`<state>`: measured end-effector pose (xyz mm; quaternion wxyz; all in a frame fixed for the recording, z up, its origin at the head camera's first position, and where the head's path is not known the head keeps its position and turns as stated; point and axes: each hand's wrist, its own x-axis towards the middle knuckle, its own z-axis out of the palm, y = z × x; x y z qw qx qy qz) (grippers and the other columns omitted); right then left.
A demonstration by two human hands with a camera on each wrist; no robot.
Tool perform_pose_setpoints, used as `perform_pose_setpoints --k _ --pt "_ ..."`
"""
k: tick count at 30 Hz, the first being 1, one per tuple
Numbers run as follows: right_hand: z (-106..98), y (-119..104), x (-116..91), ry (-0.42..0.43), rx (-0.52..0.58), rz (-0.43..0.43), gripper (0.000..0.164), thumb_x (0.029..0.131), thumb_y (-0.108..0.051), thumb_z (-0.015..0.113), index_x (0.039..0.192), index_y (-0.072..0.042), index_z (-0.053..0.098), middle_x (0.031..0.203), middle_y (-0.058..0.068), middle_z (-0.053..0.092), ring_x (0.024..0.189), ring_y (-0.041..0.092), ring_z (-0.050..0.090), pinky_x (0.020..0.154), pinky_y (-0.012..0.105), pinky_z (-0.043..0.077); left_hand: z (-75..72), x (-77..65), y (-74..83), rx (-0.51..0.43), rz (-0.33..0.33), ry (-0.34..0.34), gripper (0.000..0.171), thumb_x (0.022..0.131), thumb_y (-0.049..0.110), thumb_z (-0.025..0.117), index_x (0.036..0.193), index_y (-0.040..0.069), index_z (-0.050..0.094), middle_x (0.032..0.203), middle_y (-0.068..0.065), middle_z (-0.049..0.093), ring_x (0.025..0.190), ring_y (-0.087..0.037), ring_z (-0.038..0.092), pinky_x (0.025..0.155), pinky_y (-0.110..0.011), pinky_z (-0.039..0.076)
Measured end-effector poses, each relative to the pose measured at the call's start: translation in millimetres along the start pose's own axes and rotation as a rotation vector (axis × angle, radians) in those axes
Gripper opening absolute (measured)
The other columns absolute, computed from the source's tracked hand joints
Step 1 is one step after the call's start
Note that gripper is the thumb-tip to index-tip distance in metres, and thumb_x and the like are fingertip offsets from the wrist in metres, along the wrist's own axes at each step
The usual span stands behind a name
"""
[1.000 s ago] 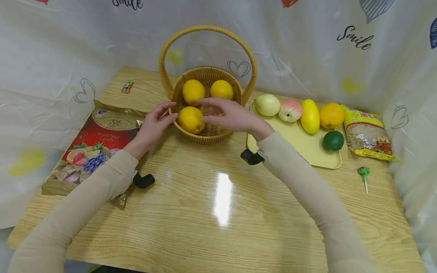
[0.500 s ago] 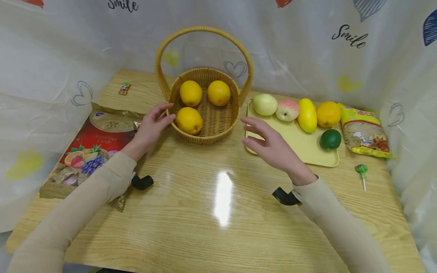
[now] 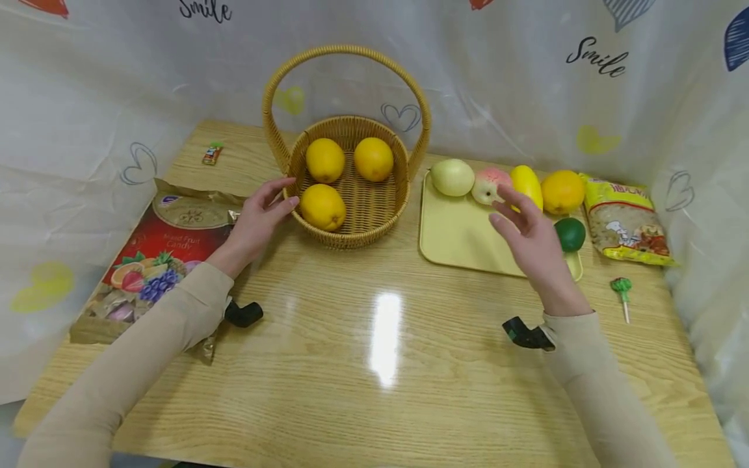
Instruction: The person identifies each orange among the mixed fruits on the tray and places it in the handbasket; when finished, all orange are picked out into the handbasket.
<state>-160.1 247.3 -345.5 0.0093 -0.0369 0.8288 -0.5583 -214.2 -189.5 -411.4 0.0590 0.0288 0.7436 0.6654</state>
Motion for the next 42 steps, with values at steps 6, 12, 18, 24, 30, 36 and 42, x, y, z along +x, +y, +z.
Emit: perform_pose_setpoints --k 6,12,18,24,30,36,42 --pt "-49.7 12.8 18.5 0.259 0.244 0.114 0.057 0.098 -0.029 0.060 0.150 -0.017 0.040 0.155 0.001 0.032 0.136 0.018 0.035 0.109 0.019 0.034 -0.3 -0.3 -1.0 0.004 -0.009 -0.004 0.054 0.100 0.028 0.059 0.148 0.010 0.041 0.158 0.000 0.028 0.144 -0.022 0.029 0.113 -0.039 0.035" --pt "-90.2 24.0 37.0 0.438 0.370 0.219 0.056 0.098 -0.029 0.061 0.149 -0.022 0.040 0.152 -0.006 0.031 0.138 0.010 0.029 0.116 0.021 0.022 0.8 0.3 -1.8 -0.002 -0.011 -0.008 0.054 0.099 0.028 0.059 0.148 0.010 0.042 0.157 0.000 0.029 0.144 -0.021 0.029 0.112 -0.038 0.037" --pt "-111.8 39.2 54.0 0.385 0.239 0.341 0.064 0.097 -0.042 0.059 0.153 -0.029 0.032 0.159 -0.007 0.021 0.143 0.008 0.019 0.119 0.022 0.013 0.5 0.0 -1.5 0.000 -0.010 -0.005 0.054 0.099 0.028 0.059 0.148 0.010 0.041 0.158 0.000 0.029 0.145 -0.021 0.028 0.113 -0.038 0.036" --pt "-124.8 57.9 71.7 0.205 0.008 0.427 0.075 0.094 -0.056 0.052 0.157 -0.035 0.016 0.164 -0.002 0.003 0.148 0.017 0.006 0.121 0.035 0.010 0.1 -1.0 -1.1 0.002 -0.011 -0.001 0.054 0.100 0.027 0.059 0.148 0.010 0.042 0.157 -0.001 0.029 0.144 -0.021 0.029 0.112 -0.038 0.036" --pt "-133.1 74.1 85.6 0.082 0.083 0.473 0.081 0.095 -0.050 0.055 0.157 -0.038 0.004 0.163 -0.001 -0.012 0.148 0.018 0.002 0.120 0.043 0.005 0.1 -1.1 -1.0 -0.002 -0.007 -0.001 0.054 0.100 0.027 0.059 0.148 0.010 0.041 0.157 -0.001 0.029 0.144 -0.021 0.029 0.112 -0.036 0.036" --pt "-135.3 79.8 92.5 0.036 0.130 0.493 0.088 0.093 -0.046 0.060 0.157 -0.037 0.000 0.162 -0.004 -0.015 0.148 0.017 0.000 0.119 0.049 0.008 1.0 -0.4 -1.1 -0.033 0.000 -0.008 0.054 0.100 0.026 0.058 0.148 0.009 0.041 0.157 0.000 0.029 0.143 -0.021 0.032 0.111 -0.036 0.038" --pt "-136.0 80.5 95.6 -0.009 0.024 0.489 0.083 0.095 -0.046 0.056 0.157 -0.035 0.002 0.163 -0.001 -0.012 0.148 0.023 0.004 0.119 0.049 0.015 -0.1 -0.4 -0.8 -0.040 -0.006 -0.011 0.056 0.099 0.027 0.059 0.149 0.009 0.040 0.157 0.000 0.029 0.142 -0.021 0.033 0.110 -0.034 0.039"
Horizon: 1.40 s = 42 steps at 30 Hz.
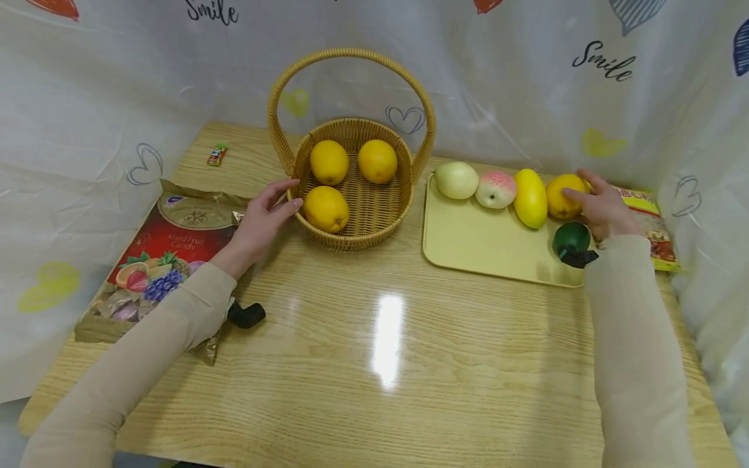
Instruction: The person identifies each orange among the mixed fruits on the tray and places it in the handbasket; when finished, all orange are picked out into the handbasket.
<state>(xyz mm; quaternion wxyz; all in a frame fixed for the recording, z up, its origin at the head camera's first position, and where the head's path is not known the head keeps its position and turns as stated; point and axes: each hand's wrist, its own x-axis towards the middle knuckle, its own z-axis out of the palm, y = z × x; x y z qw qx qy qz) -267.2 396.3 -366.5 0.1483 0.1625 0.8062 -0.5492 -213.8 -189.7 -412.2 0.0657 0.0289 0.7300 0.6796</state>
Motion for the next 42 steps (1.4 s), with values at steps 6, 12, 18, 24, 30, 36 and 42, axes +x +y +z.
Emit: perform_pose_setpoints --k 6,12,18,24,30,36,42 --pt "0.8 0.0 2.3 0.018 -0.075 -0.009 0.075 0.097 -0.046 0.053 0.157 -0.034 0.009 0.164 -0.001 -0.007 0.146 0.026 0.012 0.118 0.047 0.019 -1.4 0.2 0.6 -0.003 -0.005 0.000 0.055 0.099 0.028 0.059 0.148 0.009 0.041 0.157 -0.001 0.029 0.142 -0.020 0.033 0.110 -0.034 0.040" --pt "1.6 -0.3 3.3 0.010 -0.135 -0.019 0.072 0.098 -0.047 0.050 0.157 -0.035 0.010 0.164 0.007 -0.003 0.136 0.027 0.022 0.118 0.046 0.023 -3.0 -1.2 1.4 0.007 -0.003 0.003 0.055 0.100 0.027 0.058 0.149 0.010 0.040 0.158 -0.001 0.027 0.143 -0.021 0.031 0.111 -0.036 0.038" --pt "3.1 -0.3 3.9 0.016 -0.164 -0.031 0.073 0.098 -0.049 0.050 0.158 -0.033 0.011 0.163 0.012 0.000 0.132 0.028 0.027 0.116 0.047 0.028 -2.9 -2.2 2.7 0.015 -0.002 0.008 0.055 0.100 0.027 0.058 0.149 0.009 0.040 0.158 -0.001 0.027 0.144 -0.022 0.030 0.111 -0.035 0.037" --pt "1.6 0.2 4.0 0.011 -0.163 0.009 0.076 0.096 -0.051 0.052 0.158 -0.036 0.009 0.163 0.013 -0.003 0.136 0.031 0.023 0.117 0.048 0.026 -2.2 -2.5 3.7 0.029 -0.011 0.012 0.055 0.099 0.029 0.059 0.148 0.010 0.041 0.158 0.000 0.028 0.143 -0.021 0.031 0.112 -0.035 0.037" --pt "1.6 0.1 2.5 0.045 -0.201 0.016 0.085 0.091 -0.055 0.059 0.157 -0.038 0.009 0.162 0.016 -0.002 0.134 0.036 0.022 0.117 0.049 0.025 -2.0 -1.7 2.9 0.019 -0.013 0.006 0.056 0.099 0.028 0.059 0.149 0.010 0.040 0.158 0.000 0.028 0.143 -0.021 0.031 0.112 -0.035 0.037" --pt "3.6 -1.3 2.2 0.111 -0.224 -0.030 0.081 0.095 -0.049 0.056 0.159 -0.031 0.009 0.162 0.016 0.002 0.136 0.038 0.021 0.116 0.050 0.026 -0.8 -0.8 1.9 0.011 -0.003 0.004 0.055 0.100 0.027 0.058 0.148 0.010 0.040 0.158 0.000 0.028 0.143 -0.022 0.031 0.111 -0.036 0.038" --pt "4.0 -8.5 -2.9 0.215 -0.200 -0.069 0.072 0.098 -0.044 0.054 0.158 -0.033 0.016 0.164 0.005 0.008 0.138 0.031 0.024 0.115 0.042 0.031 0.8 -0.1 0.3 0.003 0.005 0.007 0.054 0.100 0.025 0.058 0.148 0.009 0.040 0.158 0.000 0.028 0.144 -0.022 0.030 0.112 -0.037 0.037"
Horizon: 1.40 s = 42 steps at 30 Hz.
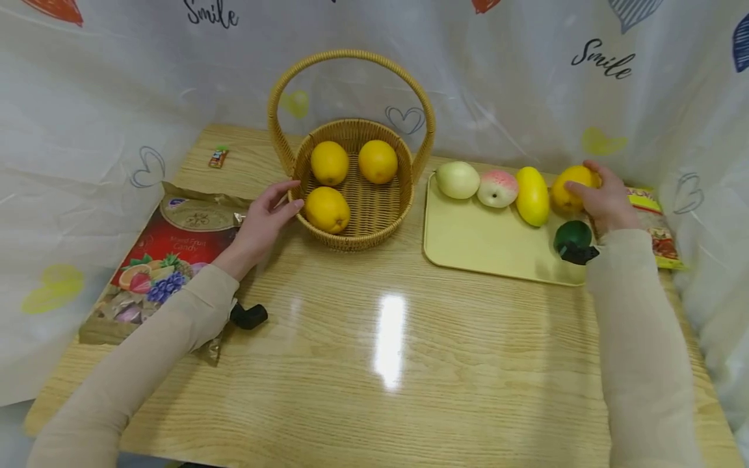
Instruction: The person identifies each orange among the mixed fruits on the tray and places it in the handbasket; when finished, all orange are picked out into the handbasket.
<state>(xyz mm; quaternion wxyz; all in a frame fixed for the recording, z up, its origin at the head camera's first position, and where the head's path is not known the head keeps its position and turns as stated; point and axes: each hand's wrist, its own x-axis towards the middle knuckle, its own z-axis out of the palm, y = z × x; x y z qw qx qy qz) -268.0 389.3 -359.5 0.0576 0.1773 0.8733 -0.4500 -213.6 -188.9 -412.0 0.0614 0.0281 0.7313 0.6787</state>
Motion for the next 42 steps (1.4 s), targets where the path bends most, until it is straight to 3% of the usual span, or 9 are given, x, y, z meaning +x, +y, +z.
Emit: perform_pose_setpoints --k 4,9,15,21,29,33,36,39,42 --pt "-8.2 -8.1 -7.0 0.019 -0.035 -0.040 0.071 0.098 -0.047 0.051 0.158 -0.034 0.015 0.163 0.006 0.011 0.132 0.029 0.030 0.108 0.032 0.038 -0.5 -0.6 0.0 0.007 -0.006 0.004 0.055 0.100 0.026 0.059 0.149 0.009 0.040 0.158 0.000 0.028 0.144 -0.022 0.030 0.112 -0.037 0.036" --pt "-17.0 -20.9 -19.4 -0.021 0.057 -0.037 0.072 0.096 -0.048 0.053 0.156 -0.040 0.013 0.157 0.012 0.016 0.120 0.023 0.040 0.088 0.021 0.051 -0.7 -0.5 0.6 0.017 0.002 0.002 0.055 0.100 0.026 0.059 0.149 0.009 0.040 0.158 0.000 0.028 0.144 -0.022 0.029 0.113 -0.038 0.034" --pt "-17.0 -38.0 -38.7 -0.055 0.164 -0.056 0.072 0.093 -0.043 0.062 0.153 -0.044 0.021 0.157 0.005 0.017 0.128 0.025 0.038 0.106 0.033 0.042 -0.5 -0.9 1.5 0.024 -0.004 0.002 0.055 0.100 0.027 0.059 0.148 0.009 0.040 0.158 0.000 0.028 0.144 -0.022 0.028 0.114 -0.038 0.034" --pt "-13.9 -49.3 -59.3 -0.112 0.043 -0.146 0.065 0.096 -0.043 0.058 0.151 -0.047 0.026 0.162 -0.003 0.014 0.126 0.026 0.036 0.087 0.013 0.048 -0.1 -0.5 1.4 -0.003 -0.001 -0.001 0.054 0.100 0.025 0.059 0.148 0.008 0.040 0.157 -0.001 0.029 0.144 -0.022 0.030 0.112 -0.037 0.037" --pt "2.9 -56.5 -81.6 -0.154 -0.093 -0.236 0.060 0.097 -0.048 0.054 0.150 -0.052 0.025 0.161 -0.002 0.017 0.123 0.033 0.039 0.079 0.011 0.045 0.4 -0.7 1.9 -0.005 -0.002 -0.005 0.054 0.100 0.025 0.059 0.148 0.009 0.040 0.158 0.000 0.028 0.143 -0.022 0.031 0.112 -0.037 0.037" --pt "10.6 -59.5 -90.8 -0.192 -0.100 -0.252 0.061 0.097 -0.049 0.052 0.150 -0.051 0.023 0.161 -0.001 0.017 0.123 0.032 0.038 0.099 0.027 0.041 0.7 -1.2 2.5 0.000 -0.003 -0.005 0.055 0.100 0.025 0.058 0.149 0.009 0.040 0.159 0.000 0.027 0.144 -0.022 0.029 0.112 -0.038 0.036" --pt "15.9 -61.5 -98.1 -0.212 -0.109 -0.284 0.060 0.098 -0.048 0.051 0.151 -0.050 0.023 0.160 0.002 0.018 0.121 0.030 0.038 0.101 0.034 0.039 0.8 -1.1 2.8 0.000 -0.007 -0.005 0.055 0.100 0.025 0.058 0.149 0.009 0.039 0.159 0.000 0.026 0.144 -0.022 0.030 0.112 -0.038 0.036" --pt "21.7 -63.8 -104.7 -0.211 -0.136 -0.343 0.059 0.099 -0.045 0.052 0.151 -0.048 0.025 0.158 0.005 0.021 0.120 0.032 0.041 0.088 0.022 0.041 0.9 -0.8 2.9 -0.004 -0.012 -0.005 0.055 0.100 0.025 0.058 0.149 0.010 0.039 0.159 0.001 0.026 0.143 -0.021 0.031 0.112 -0.038 0.037" --pt "27.8 -67.8 -111.5 -0.210 -0.147 -0.373 0.058 0.099 -0.045 0.052 0.151 -0.047 0.026 0.159 0.005 0.022 0.121 0.037 0.043 0.082 0.020 0.041 0.9 -0.5 2.9 -0.010 -0.015 -0.005 0.055 0.100 0.025 0.058 0.149 0.009 0.039 0.159 0.001 0.027 0.143 -0.021 0.032 0.111 -0.039 0.037"
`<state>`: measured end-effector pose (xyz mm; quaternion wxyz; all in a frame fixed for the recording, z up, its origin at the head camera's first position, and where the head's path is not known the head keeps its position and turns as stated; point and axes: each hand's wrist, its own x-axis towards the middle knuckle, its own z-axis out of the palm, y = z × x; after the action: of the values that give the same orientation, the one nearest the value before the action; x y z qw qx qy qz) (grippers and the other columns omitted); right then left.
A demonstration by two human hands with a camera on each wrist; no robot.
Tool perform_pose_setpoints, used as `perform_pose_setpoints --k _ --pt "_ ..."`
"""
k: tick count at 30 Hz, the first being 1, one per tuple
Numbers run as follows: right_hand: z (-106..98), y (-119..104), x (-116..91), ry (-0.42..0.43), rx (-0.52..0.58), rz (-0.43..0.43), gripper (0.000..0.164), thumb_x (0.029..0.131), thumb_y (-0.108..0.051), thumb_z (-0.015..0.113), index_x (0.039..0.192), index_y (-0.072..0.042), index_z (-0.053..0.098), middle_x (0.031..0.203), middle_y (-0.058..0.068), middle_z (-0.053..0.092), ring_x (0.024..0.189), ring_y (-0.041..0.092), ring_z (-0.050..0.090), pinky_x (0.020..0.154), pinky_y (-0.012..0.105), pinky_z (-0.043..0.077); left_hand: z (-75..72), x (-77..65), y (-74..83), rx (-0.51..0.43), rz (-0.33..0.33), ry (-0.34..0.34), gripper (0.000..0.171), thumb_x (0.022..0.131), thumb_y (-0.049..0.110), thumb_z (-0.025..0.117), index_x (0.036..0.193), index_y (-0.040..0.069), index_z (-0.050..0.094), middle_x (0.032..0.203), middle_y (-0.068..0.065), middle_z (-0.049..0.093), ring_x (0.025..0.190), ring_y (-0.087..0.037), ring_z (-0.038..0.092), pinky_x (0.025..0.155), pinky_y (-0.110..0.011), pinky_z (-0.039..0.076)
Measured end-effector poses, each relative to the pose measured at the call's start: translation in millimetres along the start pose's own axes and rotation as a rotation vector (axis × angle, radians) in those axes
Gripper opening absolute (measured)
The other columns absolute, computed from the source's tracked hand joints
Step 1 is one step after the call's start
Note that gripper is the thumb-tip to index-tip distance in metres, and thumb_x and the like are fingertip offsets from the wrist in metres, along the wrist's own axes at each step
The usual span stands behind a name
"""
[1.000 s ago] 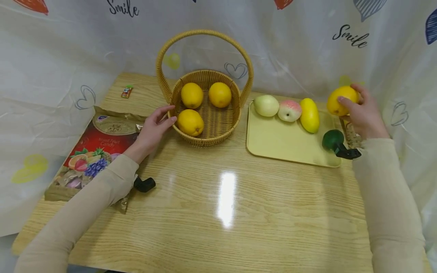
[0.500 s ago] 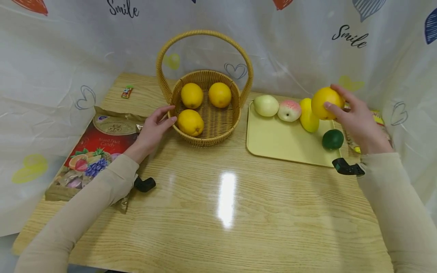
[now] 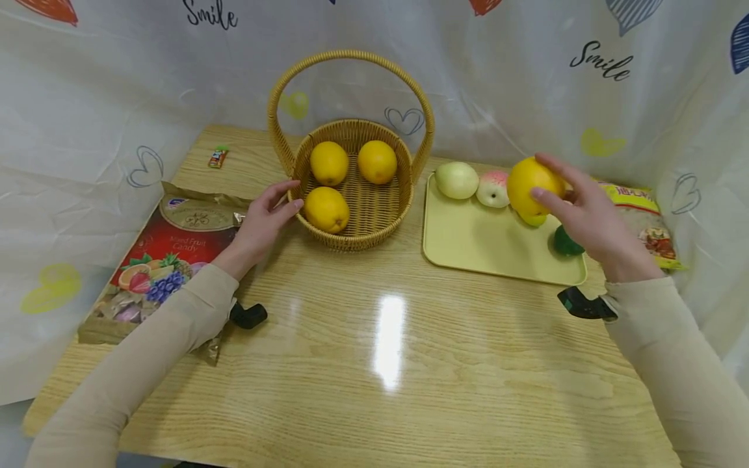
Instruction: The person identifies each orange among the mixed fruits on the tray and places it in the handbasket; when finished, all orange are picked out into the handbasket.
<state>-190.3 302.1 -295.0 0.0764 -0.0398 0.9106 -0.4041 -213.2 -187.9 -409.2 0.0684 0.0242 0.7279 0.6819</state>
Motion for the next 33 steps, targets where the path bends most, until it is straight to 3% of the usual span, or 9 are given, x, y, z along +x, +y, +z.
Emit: perform_pose_setpoints --k 4,9,18,26,33 --pt "9.4 -9.9 -2.6 0.003 0.016 -0.014 0.058 0.099 -0.044 0.054 0.151 -0.045 0.028 0.159 0.003 0.022 0.121 0.039 0.044 0.079 0.017 0.043 0.0 0.0 -0.1 -0.007 0.001 -0.001 0.055 0.100 0.024 0.058 0.149 0.009 0.039 0.158 0.000 0.028 0.142 -0.022 0.033 0.112 -0.041 0.037" --pt "22.4 -20.6 -3.1 -0.013 0.039 -0.046 0.058 0.098 -0.041 0.056 0.151 -0.044 0.032 0.158 0.002 0.026 0.112 0.030 0.048 0.074 0.018 0.046 -0.1 0.2 -0.2 -0.009 0.003 -0.002 0.055 0.100 0.024 0.058 0.149 0.010 0.039 0.158 -0.001 0.028 0.143 -0.021 0.032 0.112 -0.041 0.037" --pt "51.1 -44.0 1.3 -0.106 0.128 -0.084 0.058 0.097 -0.040 0.059 0.150 -0.042 0.036 0.152 -0.002 0.033 0.117 0.030 0.050 0.089 0.037 0.042 0.3 0.4 0.3 0.001 0.001 -0.004 0.055 0.100 0.025 0.058 0.149 0.009 0.039 0.158 0.000 0.027 0.143 -0.021 0.031 0.112 -0.040 0.037" --pt "86.4 -63.2 17.6 -0.209 0.196 -0.199 0.057 0.098 -0.034 0.061 0.150 -0.035 0.039 0.150 -0.004 0.037 0.114 0.029 0.052 0.093 0.038 0.048 0.0 -0.8 0.6 0.011 -0.006 -0.002 0.055 0.100 0.026 0.058 0.149 0.009 0.039 0.159 0.000 0.026 0.143 -0.021 0.031 0.112 -0.040 0.037" --pt "112.1 -87.0 38.8 -0.254 0.222 -0.267 0.056 0.097 -0.037 0.062 0.149 -0.033 0.042 0.151 -0.009 0.037 0.118 0.024 0.049 0.095 0.041 0.045 -0.4 0.3 -0.2 -0.005 0.000 -0.007 0.055 0.100 0.025 0.058 0.149 0.009 0.039 0.158 -0.001 0.027 0.142 -0.022 0.033 0.111 -0.041 0.037"
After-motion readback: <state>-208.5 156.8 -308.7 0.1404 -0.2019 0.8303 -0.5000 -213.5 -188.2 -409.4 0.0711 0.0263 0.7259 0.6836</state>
